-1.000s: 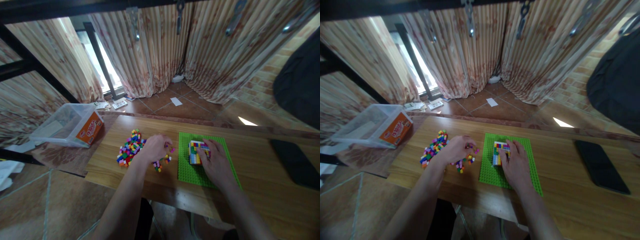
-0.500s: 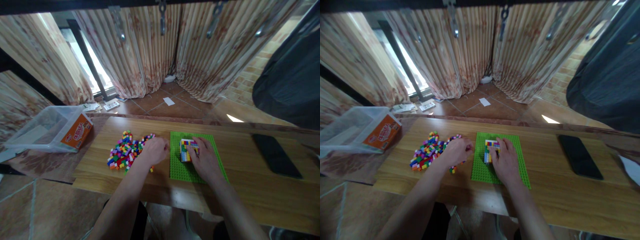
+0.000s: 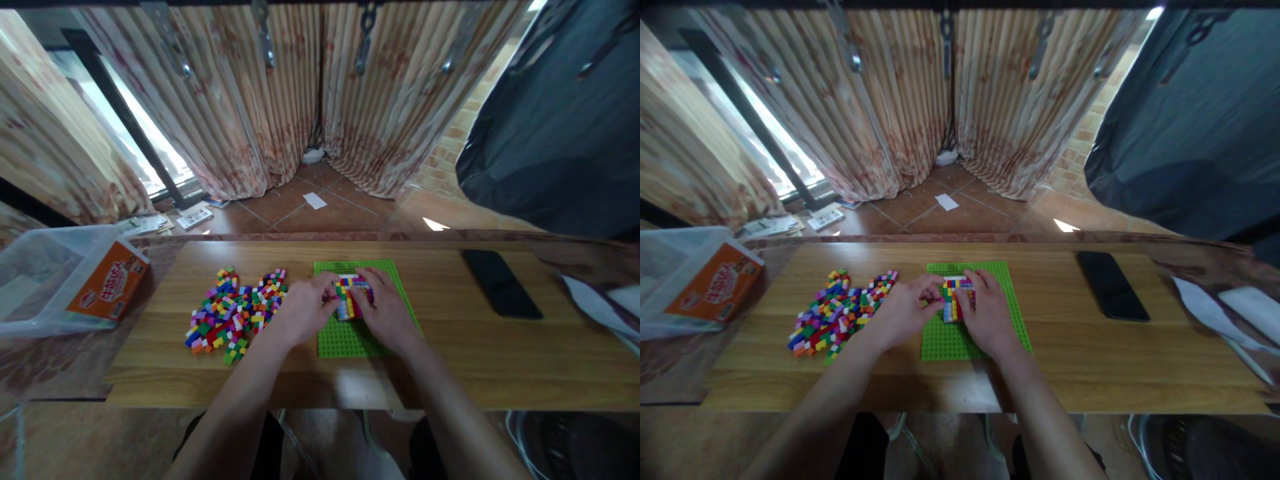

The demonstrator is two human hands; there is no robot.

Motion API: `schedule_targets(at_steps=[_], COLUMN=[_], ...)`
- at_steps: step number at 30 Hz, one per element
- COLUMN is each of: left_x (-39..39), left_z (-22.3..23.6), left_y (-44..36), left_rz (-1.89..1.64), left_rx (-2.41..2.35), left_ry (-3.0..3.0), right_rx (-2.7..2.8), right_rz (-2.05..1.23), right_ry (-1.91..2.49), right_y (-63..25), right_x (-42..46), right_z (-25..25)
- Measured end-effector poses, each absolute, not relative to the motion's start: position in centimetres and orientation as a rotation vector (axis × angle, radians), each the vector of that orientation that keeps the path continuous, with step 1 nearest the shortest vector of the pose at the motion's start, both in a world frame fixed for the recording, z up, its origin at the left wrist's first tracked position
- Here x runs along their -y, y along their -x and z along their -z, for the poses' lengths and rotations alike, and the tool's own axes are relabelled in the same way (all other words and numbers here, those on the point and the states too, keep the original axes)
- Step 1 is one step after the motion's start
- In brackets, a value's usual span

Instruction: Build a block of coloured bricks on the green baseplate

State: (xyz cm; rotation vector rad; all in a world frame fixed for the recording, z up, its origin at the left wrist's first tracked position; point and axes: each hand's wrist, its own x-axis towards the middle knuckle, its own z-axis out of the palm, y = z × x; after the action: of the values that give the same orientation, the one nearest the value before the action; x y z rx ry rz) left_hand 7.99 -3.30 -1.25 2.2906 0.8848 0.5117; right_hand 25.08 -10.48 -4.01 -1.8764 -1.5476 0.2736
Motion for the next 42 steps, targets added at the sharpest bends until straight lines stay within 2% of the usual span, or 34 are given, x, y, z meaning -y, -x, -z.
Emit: schedule_targets(at_steps=[19,42], left_x=[3.8,5.2], left_z=[0.9,1.6], left_y=[-8.3,-8.9], left_rz=[-0.419,-0.573], left_rx=[-0.864,-1.04], left_ry=[-2.361,-2.166], right_rx=[1.57,1.535], right_rz=[-0.245,-0.355], right_ry=[1.874,1.828], right_y=[-25.1,-25.2], right_x=[10.4,10.7], right_z=[4.1,4.1])
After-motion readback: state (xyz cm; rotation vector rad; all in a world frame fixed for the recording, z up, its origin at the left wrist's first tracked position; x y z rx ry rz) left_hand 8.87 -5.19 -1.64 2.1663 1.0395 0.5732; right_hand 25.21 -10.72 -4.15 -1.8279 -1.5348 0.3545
